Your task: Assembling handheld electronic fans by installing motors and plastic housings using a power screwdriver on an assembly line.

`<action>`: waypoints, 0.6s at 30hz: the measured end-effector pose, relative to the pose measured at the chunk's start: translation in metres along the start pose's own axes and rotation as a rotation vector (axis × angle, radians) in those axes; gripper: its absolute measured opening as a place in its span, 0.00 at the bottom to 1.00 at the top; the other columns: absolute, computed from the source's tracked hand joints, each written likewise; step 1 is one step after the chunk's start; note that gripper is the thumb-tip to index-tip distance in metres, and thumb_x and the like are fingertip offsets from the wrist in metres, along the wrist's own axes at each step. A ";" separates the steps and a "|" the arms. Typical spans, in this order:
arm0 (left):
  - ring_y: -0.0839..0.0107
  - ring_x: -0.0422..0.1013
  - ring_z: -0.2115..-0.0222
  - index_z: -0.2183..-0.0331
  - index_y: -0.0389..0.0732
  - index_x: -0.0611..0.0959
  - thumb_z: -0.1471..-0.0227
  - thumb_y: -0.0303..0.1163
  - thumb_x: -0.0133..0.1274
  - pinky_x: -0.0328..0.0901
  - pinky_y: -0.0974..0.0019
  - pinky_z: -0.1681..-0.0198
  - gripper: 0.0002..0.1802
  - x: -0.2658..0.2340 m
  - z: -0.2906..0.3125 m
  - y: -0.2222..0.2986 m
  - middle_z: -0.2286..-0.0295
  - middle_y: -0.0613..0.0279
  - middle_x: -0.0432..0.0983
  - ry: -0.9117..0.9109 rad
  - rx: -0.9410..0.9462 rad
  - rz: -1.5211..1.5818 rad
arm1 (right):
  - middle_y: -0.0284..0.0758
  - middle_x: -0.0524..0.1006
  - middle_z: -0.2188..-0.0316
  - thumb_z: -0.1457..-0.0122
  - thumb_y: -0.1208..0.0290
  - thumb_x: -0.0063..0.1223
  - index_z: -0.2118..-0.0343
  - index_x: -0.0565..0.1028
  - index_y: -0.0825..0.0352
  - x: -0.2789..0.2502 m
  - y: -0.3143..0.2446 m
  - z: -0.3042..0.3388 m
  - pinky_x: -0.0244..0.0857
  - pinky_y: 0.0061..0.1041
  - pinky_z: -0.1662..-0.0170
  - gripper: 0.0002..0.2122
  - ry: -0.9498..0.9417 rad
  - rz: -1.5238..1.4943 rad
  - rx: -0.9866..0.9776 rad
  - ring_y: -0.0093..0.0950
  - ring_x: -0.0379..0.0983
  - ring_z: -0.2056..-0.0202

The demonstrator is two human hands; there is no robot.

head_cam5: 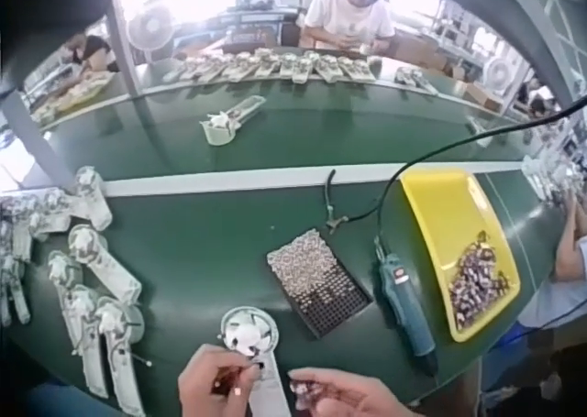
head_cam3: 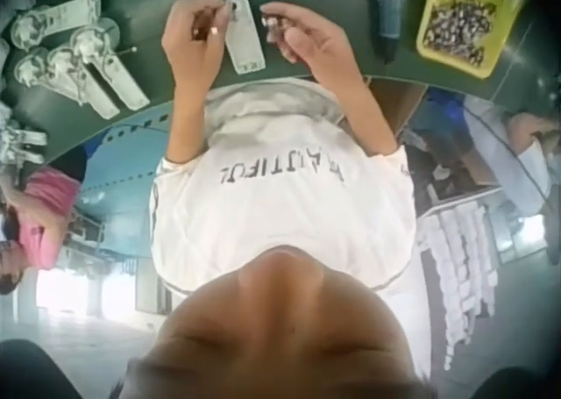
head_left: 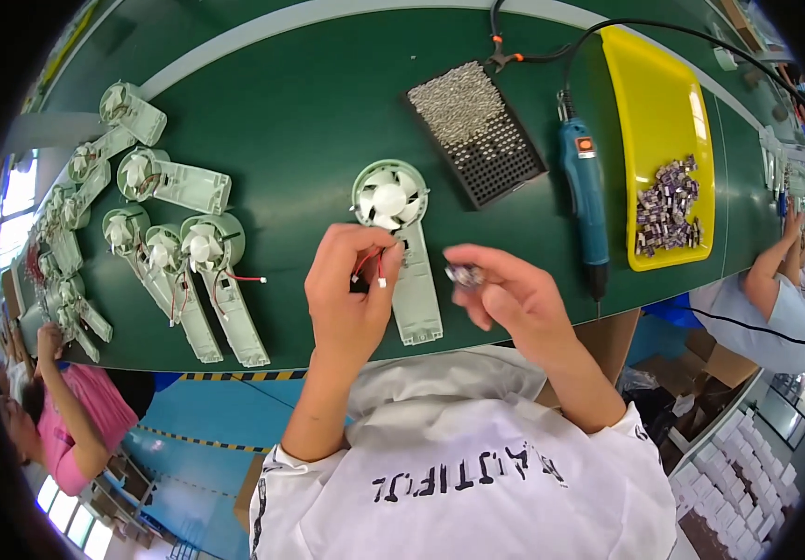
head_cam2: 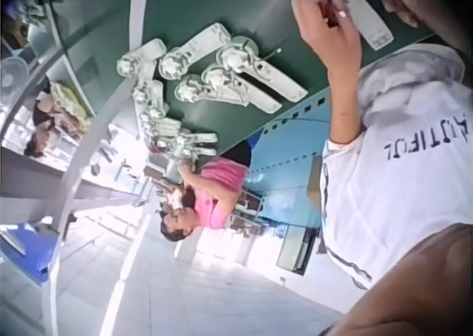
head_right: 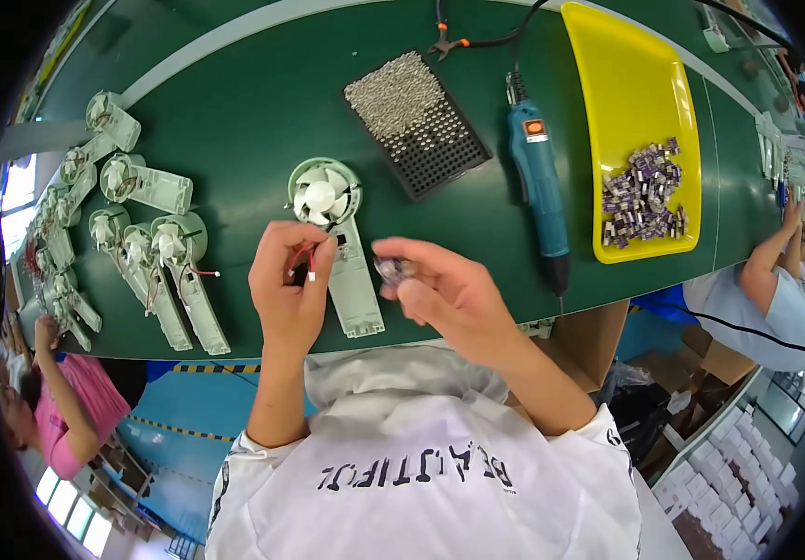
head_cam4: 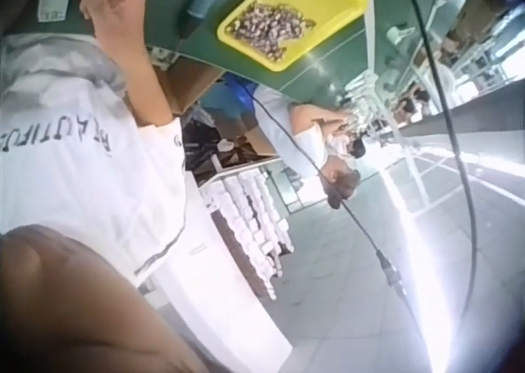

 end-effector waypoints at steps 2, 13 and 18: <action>0.79 0.68 0.74 0.66 0.34 0.81 0.48 0.17 0.61 0.64 0.76 0.72 0.07 -0.004 0.002 -0.004 0.67 0.61 0.74 0.002 -0.071 0.122 | 0.30 0.78 0.68 0.35 0.75 0.54 0.46 0.74 0.71 0.012 0.002 -0.005 0.62 0.17 0.73 0.15 0.033 -0.042 0.030 0.15 0.68 0.74; 0.76 0.74 0.71 0.65 0.33 0.82 0.49 0.16 0.60 0.70 0.74 0.71 0.07 -0.009 -0.001 -0.011 0.67 0.59 0.76 0.040 -0.061 0.204 | 0.33 0.80 0.70 0.51 0.81 0.68 0.58 0.82 0.65 0.013 -0.023 -0.056 0.67 0.24 0.70 0.15 -0.047 1.023 -0.645 0.28 0.73 0.67; 0.74 0.76 0.71 0.65 0.34 0.82 0.49 0.16 0.61 0.72 0.73 0.70 0.07 -0.008 -0.003 -0.012 0.68 0.59 0.77 0.042 -0.033 0.184 | 0.32 0.77 0.69 0.51 0.82 0.68 0.57 0.82 0.67 0.018 -0.018 -0.049 0.59 0.20 0.73 0.16 -0.066 0.860 -0.440 0.22 0.65 0.75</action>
Point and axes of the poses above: each hand's wrist, its own z-axis away from the middle knuckle, its own x-axis out of the palm, y = z × x, the point moved 1 cm from there along -z, towards the middle knuckle
